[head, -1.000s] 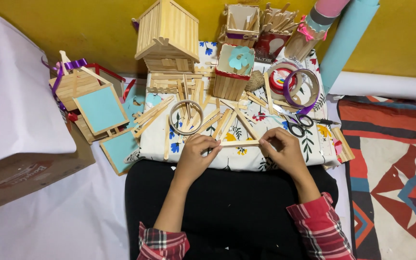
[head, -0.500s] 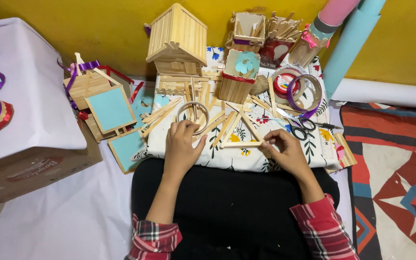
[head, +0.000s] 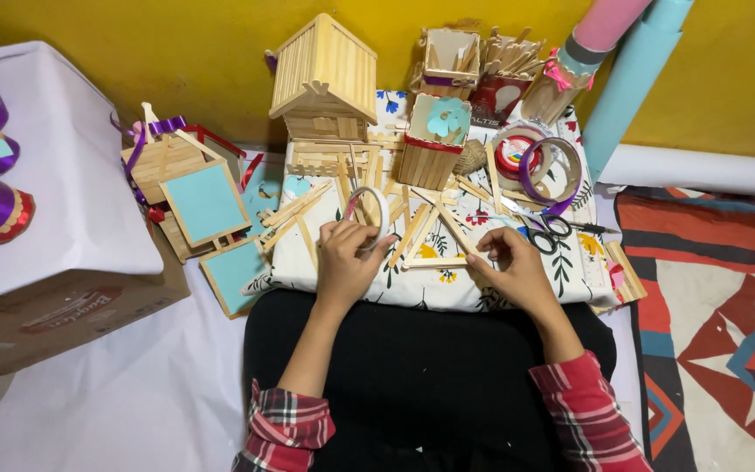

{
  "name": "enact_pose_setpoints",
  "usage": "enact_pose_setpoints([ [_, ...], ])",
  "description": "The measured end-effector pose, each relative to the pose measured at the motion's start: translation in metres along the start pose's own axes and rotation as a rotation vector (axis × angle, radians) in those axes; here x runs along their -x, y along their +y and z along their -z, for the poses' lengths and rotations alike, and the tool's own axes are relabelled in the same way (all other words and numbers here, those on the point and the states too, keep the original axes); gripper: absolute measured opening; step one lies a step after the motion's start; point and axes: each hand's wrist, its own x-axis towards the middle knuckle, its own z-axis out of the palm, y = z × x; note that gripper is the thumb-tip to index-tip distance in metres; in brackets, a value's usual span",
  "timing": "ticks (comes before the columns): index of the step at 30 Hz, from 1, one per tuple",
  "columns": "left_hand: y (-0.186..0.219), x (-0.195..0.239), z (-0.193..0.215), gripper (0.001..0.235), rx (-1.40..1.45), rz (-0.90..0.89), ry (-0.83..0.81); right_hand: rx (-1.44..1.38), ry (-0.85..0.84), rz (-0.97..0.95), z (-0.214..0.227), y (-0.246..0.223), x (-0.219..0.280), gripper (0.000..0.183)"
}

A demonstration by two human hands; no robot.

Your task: The person assembles a model structure from wooden sticks by cutting pieces of tape with scissors, then using the tape to attach the wooden sticks together. The person repeatedly peels tape from the wooden sticks and aligns them by hand.

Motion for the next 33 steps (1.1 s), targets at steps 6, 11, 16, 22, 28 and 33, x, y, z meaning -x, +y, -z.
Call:
enact_pose_setpoints([
  [6,0.019,0.001,-0.027,0.028,0.392,0.183,-0.082,-0.012,0.079,0.182,-0.026,-0.080,-0.023,0.015],
  [11,0.027,0.004,-0.017,0.033,0.402,0.163,-0.140,0.055,0.053,0.360,-0.052,-0.079,-0.049,0.030],
  [16,0.009,0.005,-0.025,0.039,0.420,0.169,-0.181,0.083,0.037,0.440,-0.055,-0.089,-0.058,0.020],
  [22,0.025,0.000,-0.016,0.031,0.507,0.230,-0.126,0.017,0.058,0.433,-0.055,-0.101,-0.051,0.011],
  [28,0.019,0.006,-0.023,0.017,0.384,0.243,-0.056,0.229,0.179,0.509,-0.055,-0.096,-0.039,0.018],
  [33,0.020,0.005,-0.021,0.028,0.415,0.284,-0.062,0.563,0.262,0.350,-0.008,-0.051,-0.021,0.035],
])
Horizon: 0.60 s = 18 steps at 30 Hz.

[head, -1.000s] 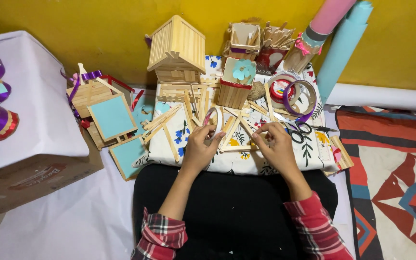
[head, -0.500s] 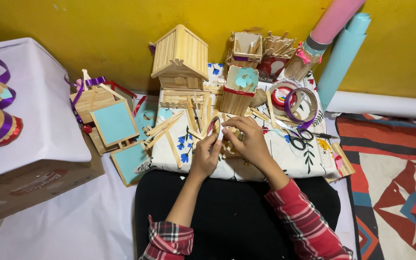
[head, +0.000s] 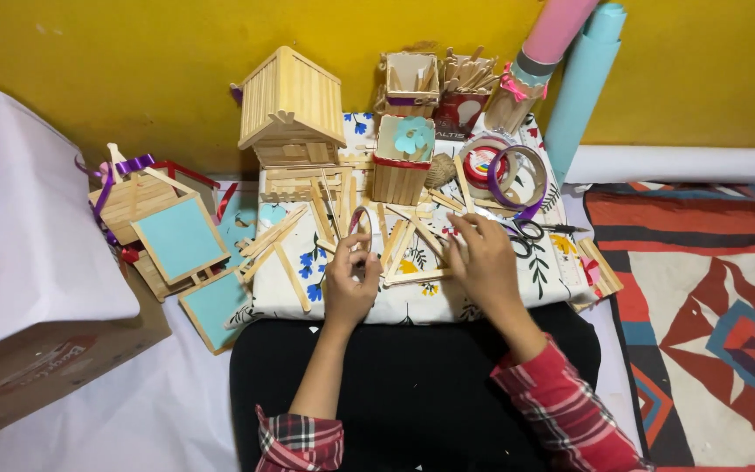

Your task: The person assembles a model structure from wooden sticks by cutting pieces of tape with scissors, then using the tape to attach the wooden sticks together. The person repeatedly peels tape from the wooden sticks and aligns them by hand.

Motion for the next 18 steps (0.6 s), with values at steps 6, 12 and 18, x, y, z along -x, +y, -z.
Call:
enact_pose_setpoints([
  [6,0.000,-0.002,0.001,0.037,0.035,-0.038,-0.042,0.470,-0.347,-0.282,0.027,0.101,0.037,0.033],
  [12,-0.012,-0.003,-0.002,0.024,0.107,-0.047,-0.044,0.363,-0.545,-0.228,0.046,0.102,0.021,0.031],
  [18,-0.013,-0.004,0.000,0.028,0.186,-0.030,-0.072,0.068,-0.629,-0.515,0.073,0.098,0.007,0.036],
])
